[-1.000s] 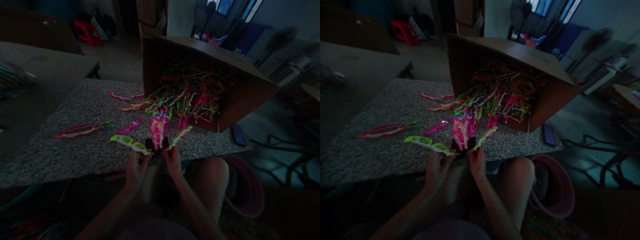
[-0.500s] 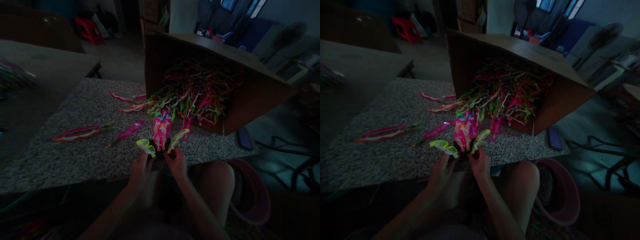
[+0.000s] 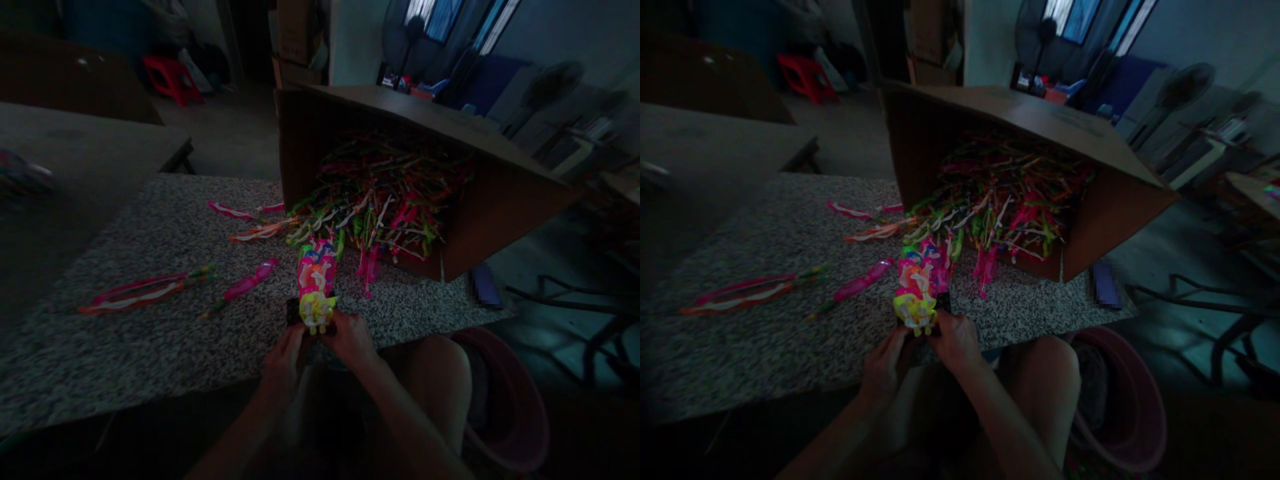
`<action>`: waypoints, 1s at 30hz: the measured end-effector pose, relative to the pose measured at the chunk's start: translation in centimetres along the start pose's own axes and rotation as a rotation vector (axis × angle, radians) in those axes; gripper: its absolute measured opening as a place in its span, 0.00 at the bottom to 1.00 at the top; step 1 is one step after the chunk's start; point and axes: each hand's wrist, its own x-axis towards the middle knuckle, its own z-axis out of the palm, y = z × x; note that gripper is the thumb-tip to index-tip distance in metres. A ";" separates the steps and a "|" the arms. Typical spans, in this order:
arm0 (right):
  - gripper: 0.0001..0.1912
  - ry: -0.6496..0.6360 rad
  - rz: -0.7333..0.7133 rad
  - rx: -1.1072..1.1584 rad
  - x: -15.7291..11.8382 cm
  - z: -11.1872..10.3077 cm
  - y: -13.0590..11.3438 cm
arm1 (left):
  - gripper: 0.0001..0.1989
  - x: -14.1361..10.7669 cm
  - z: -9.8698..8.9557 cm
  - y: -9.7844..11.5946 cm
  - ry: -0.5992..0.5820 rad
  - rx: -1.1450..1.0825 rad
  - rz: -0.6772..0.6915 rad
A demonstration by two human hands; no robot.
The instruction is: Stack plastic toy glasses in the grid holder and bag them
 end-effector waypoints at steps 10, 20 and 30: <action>0.13 0.038 0.039 -0.006 0.1 0.0 -0.7 | 0.11 0.5 -0.6 -1.3 -0.094 -0.148 -0.072; 0.12 0.056 0.046 -0.023 0.0 0.3 -0.2 | 0.11 0.5 -0.6 -1.5 -0.166 0.015 -0.070; 0.16 0.046 0.026 0.104 -0.3 0.7 -1.0 | 0.18 0.8 -1.1 -2.0 -0.180 0.100 -0.014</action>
